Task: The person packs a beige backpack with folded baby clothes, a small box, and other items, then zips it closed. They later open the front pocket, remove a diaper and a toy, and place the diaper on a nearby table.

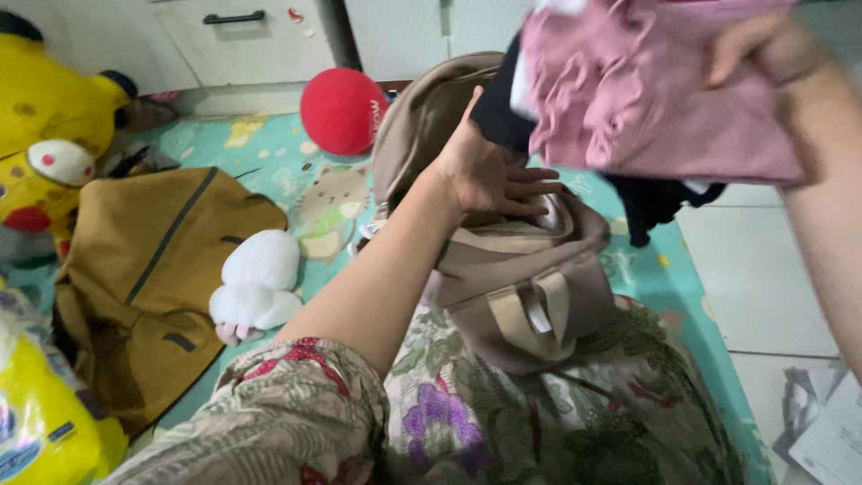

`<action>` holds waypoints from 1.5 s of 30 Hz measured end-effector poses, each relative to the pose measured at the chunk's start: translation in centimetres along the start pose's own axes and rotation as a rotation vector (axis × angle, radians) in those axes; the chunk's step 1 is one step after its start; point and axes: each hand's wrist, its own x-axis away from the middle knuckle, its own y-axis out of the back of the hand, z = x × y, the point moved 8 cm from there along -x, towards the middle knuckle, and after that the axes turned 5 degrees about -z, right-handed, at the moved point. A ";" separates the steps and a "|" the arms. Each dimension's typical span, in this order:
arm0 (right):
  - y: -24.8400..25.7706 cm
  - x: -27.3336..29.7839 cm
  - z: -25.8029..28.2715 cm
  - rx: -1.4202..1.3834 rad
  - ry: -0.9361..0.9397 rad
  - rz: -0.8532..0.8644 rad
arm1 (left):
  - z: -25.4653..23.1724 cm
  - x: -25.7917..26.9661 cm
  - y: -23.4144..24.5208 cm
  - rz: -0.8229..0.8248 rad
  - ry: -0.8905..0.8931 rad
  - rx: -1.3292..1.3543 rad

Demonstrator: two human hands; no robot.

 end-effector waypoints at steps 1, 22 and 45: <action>-1.6 -1.2 -0.2 0.032 -0.043 -0.059 | -0.5 1.4 -0.2 0.107 -0.020 -0.039; -23.1 -20.1 -11.1 1.525 0.407 -0.062 | -11.8 -14.7 29.1 -0.739 -0.287 -1.246; -7.9 -6.8 -16.2 1.256 -0.170 -0.228 | -12.5 9.6 0.9 -0.904 -1.170 -1.592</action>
